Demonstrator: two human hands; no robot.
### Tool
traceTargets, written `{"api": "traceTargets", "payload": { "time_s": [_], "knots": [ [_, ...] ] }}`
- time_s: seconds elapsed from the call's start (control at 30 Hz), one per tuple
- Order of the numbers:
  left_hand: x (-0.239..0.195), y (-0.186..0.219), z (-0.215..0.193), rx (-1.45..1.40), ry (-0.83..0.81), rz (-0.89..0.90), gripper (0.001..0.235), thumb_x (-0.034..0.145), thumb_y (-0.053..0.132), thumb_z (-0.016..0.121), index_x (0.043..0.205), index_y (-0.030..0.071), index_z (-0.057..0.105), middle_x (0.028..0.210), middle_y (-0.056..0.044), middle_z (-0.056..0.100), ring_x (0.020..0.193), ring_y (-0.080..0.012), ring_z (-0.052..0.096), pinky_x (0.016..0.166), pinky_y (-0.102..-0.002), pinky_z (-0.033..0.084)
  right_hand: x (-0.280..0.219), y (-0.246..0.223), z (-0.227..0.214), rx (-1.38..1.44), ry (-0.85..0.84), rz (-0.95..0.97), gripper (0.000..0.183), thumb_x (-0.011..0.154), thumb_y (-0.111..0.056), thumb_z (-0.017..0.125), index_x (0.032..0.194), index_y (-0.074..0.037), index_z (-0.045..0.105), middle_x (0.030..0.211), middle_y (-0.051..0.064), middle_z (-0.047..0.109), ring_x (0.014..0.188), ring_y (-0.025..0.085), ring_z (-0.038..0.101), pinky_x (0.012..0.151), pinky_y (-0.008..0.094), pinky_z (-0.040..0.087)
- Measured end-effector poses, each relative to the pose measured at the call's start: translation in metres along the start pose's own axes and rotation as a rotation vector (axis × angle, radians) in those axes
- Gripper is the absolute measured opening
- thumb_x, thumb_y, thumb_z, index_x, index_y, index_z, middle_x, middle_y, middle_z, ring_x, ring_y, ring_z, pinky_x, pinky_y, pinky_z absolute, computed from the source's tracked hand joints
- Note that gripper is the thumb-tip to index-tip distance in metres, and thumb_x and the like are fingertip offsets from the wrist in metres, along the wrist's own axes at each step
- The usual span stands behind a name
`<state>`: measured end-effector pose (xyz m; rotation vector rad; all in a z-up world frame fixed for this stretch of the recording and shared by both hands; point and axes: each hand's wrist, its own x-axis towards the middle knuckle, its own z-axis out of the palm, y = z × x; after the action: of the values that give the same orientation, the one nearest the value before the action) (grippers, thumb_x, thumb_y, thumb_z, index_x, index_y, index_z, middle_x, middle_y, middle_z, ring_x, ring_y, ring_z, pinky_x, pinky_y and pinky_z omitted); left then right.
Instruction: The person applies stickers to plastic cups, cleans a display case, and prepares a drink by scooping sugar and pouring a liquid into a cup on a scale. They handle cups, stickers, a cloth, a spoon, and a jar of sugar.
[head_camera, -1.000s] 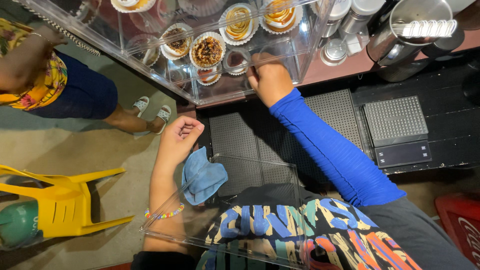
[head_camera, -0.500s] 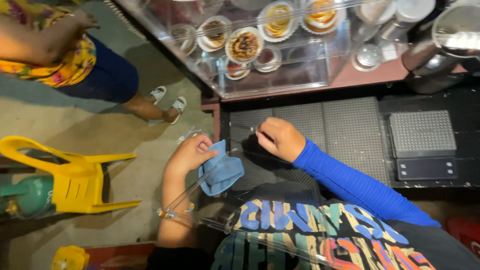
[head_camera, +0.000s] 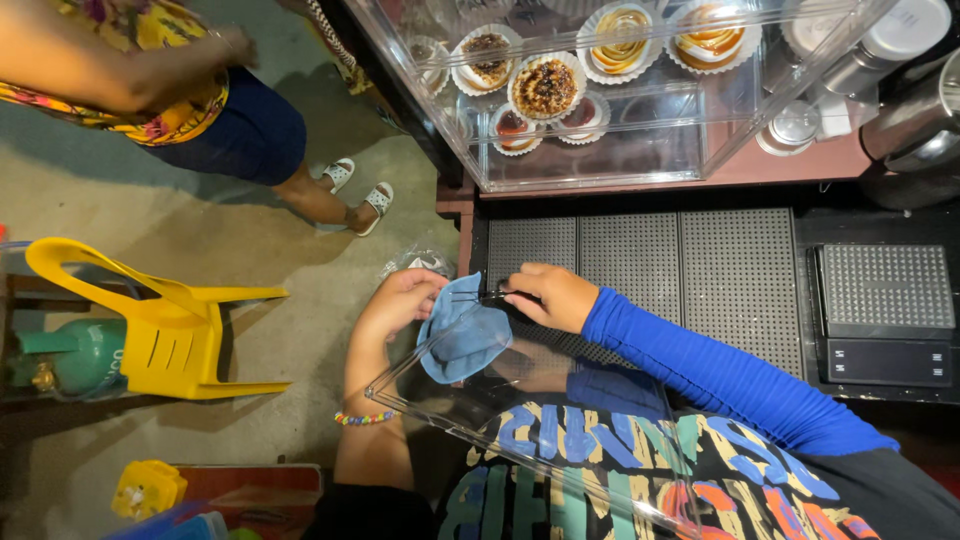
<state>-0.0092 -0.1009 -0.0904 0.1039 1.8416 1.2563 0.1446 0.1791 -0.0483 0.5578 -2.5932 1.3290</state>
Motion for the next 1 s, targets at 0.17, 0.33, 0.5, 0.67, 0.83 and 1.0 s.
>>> {"api": "traceTargets", "payload": {
  "time_s": [0.17,0.33,0.5,0.67,0.83,1.0],
  "knots": [
    [-0.008,-0.009,-0.007,-0.057,-0.120,-0.020,0.024,0.092,0.013,0.072,0.115,0.005,0.072,0.093,-0.001,0.074,0.077,-0.0074,0.065,0.069,-0.023,0.051,0.000,0.002,0.001,-0.038,0.023,0.010,0.015,0.093,-0.015,0.071,0.102,-0.004,0.068,0.083,0.014,0.060,0.076,0.036,0.061,0.068,0.045,0.051],
    [-0.001,-0.021,-0.006,-0.152,-0.170,0.159,0.023,0.094,0.009,0.071,0.115,-0.002,0.071,0.096,-0.002,0.073,0.081,-0.0074,0.065,0.071,-0.023,0.051,0.010,-0.001,-0.002,-0.072,0.036,-0.013,0.013,0.091,-0.014,0.072,0.100,-0.005,0.069,0.080,0.014,0.058,0.074,0.035,0.060,0.067,0.046,0.050],
    [0.001,-0.028,0.008,-0.115,-0.075,0.355,0.019,0.095,0.007,0.069,0.111,-0.003,0.069,0.099,-0.002,0.073,0.089,-0.0062,0.067,0.081,-0.023,0.055,0.017,-0.006,-0.009,-0.095,0.083,-0.064,0.013,0.090,-0.014,0.073,0.100,-0.006,0.069,0.079,0.013,0.057,0.074,0.034,0.060,0.066,0.046,0.049],
    [0.011,-0.036,0.022,-0.206,-0.024,0.470,0.013,0.099,0.007,0.068,0.107,-0.003,0.067,0.095,-0.001,0.070,0.085,-0.0062,0.063,0.079,-0.023,0.052,0.016,-0.008,-0.012,-0.085,0.027,-0.002,0.012,0.091,-0.013,0.072,0.098,-0.005,0.067,0.080,0.014,0.057,0.074,0.035,0.060,0.066,0.046,0.050],
    [0.022,-0.052,0.022,-0.266,-0.028,0.465,0.011,0.100,0.009,0.066,0.105,-0.002,0.067,0.095,0.001,0.069,0.085,-0.0055,0.062,0.078,-0.022,0.051,0.010,-0.006,-0.025,-0.080,-0.003,0.006,0.012,0.092,-0.013,0.070,0.098,-0.003,0.065,0.081,0.015,0.057,0.075,0.036,0.060,0.067,0.046,0.050],
    [0.025,-0.059,0.020,-0.267,-0.025,0.478,0.012,0.101,0.010,0.065,0.106,-0.002,0.067,0.095,0.001,0.069,0.084,-0.0054,0.062,0.078,-0.022,0.051,0.007,-0.002,-0.031,-0.101,0.015,0.003,0.012,0.091,-0.013,0.069,0.099,-0.004,0.065,0.082,0.016,0.058,0.075,0.037,0.061,0.066,0.046,0.050]
  ]
}}
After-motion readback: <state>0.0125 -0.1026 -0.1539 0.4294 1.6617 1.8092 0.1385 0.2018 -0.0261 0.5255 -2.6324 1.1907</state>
